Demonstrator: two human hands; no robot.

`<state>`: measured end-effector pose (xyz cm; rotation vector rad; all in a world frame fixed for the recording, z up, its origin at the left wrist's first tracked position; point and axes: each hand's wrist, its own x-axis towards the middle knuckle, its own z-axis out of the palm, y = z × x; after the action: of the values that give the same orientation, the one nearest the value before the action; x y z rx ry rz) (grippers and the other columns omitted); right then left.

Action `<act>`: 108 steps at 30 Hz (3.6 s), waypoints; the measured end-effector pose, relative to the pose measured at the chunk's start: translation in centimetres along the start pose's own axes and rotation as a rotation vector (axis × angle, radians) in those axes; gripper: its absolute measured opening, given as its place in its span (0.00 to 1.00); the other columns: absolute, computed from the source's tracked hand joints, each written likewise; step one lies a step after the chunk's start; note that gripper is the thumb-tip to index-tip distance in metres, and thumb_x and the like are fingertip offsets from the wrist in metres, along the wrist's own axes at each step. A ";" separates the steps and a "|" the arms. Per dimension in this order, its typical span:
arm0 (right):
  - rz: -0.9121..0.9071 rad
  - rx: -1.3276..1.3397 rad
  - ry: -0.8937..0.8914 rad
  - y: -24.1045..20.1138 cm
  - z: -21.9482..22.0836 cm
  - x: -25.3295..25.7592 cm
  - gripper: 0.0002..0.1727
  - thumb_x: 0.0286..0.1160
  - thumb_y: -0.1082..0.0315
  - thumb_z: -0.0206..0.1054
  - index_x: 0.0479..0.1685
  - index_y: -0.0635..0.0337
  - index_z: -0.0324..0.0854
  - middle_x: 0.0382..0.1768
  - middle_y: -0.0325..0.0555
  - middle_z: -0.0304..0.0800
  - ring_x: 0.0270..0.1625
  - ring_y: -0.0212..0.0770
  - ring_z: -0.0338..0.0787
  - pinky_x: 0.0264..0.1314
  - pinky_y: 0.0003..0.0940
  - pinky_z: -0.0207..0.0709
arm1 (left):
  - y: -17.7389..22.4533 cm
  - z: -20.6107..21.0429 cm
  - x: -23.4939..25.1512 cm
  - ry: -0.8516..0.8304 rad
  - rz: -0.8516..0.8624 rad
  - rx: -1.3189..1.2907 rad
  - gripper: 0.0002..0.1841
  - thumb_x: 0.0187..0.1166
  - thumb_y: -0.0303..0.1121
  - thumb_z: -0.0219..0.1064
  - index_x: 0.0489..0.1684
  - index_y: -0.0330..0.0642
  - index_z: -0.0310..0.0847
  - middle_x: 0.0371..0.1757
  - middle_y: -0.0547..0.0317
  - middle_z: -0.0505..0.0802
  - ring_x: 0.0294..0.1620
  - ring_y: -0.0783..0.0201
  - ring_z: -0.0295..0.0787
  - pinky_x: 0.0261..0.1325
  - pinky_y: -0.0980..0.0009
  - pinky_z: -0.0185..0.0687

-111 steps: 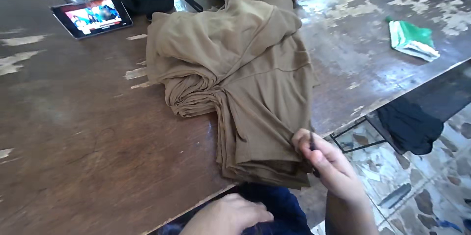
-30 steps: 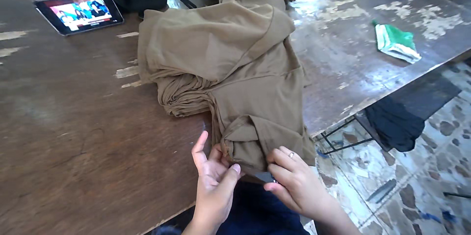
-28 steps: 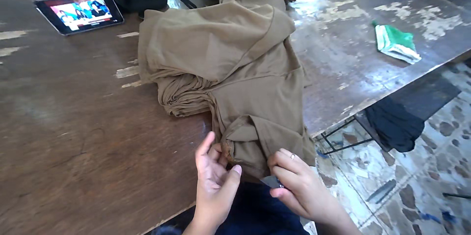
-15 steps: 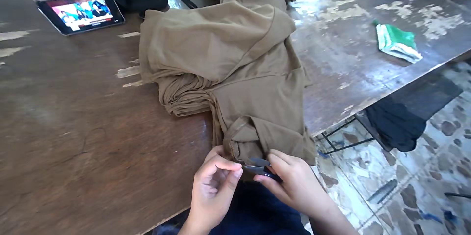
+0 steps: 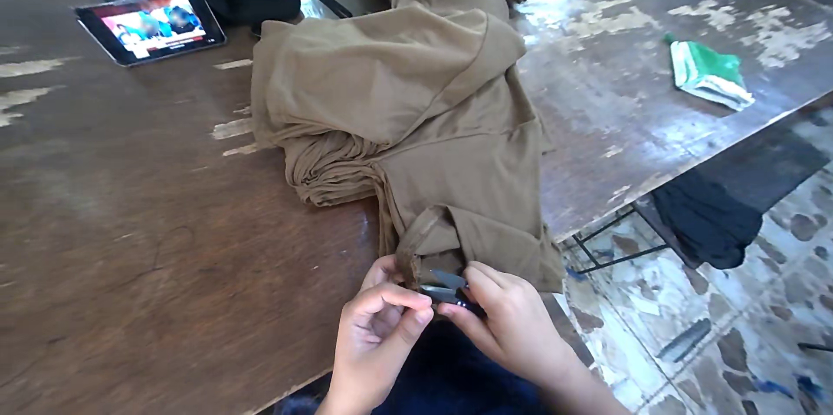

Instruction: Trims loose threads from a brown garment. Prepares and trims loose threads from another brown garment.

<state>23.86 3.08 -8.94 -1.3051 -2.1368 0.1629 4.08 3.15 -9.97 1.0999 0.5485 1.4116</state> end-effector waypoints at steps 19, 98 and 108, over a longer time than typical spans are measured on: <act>0.053 0.153 0.081 -1.0 1.2 1.3 0.30 0.93 0.45 0.47 0.26 0.59 0.77 0.20 0.41 0.76 0.21 0.30 0.76 0.21 0.24 0.68 | 0.1 0.2 0.2 0.132 0.034 0.119 0.06 0.84 0.33 0.66 0.53 0.53 0.82 0.48 0.71 0.93 0.49 0.77 0.90 0.56 0.78 0.86; -0.032 0.634 0.231 5.7 -1.8 2.7 0.08 0.70 0.73 0.63 0.44 0.53 0.73 0.55 0.40 0.92 0.53 0.30 0.92 0.56 0.25 0.85 | 0.0 -0.8 -0.9 0.119 0.330 0.632 0.08 0.65 0.23 0.79 0.33 0.45 0.87 0.39 0.68 0.92 0.47 0.76 0.91 0.52 0.82 0.88; -0.106 0.078 -0.188 3.4 -1.9 -0.3 0.26 0.88 0.42 0.52 0.36 0.56 0.75 0.32 0.46 0.78 0.41 0.46 0.79 0.49 0.41 0.73 | 1.8 -3.1 -0.6 -0.112 0.152 0.855 0.04 0.71 0.25 0.74 0.29 0.40 0.85 0.40 0.62 0.94 0.46 0.76 0.92 0.52 0.84 0.88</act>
<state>27.59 4.14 -8.88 -1.1682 -2.3271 0.3330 0.43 3.15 -10.05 1.9133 1.0513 1.2429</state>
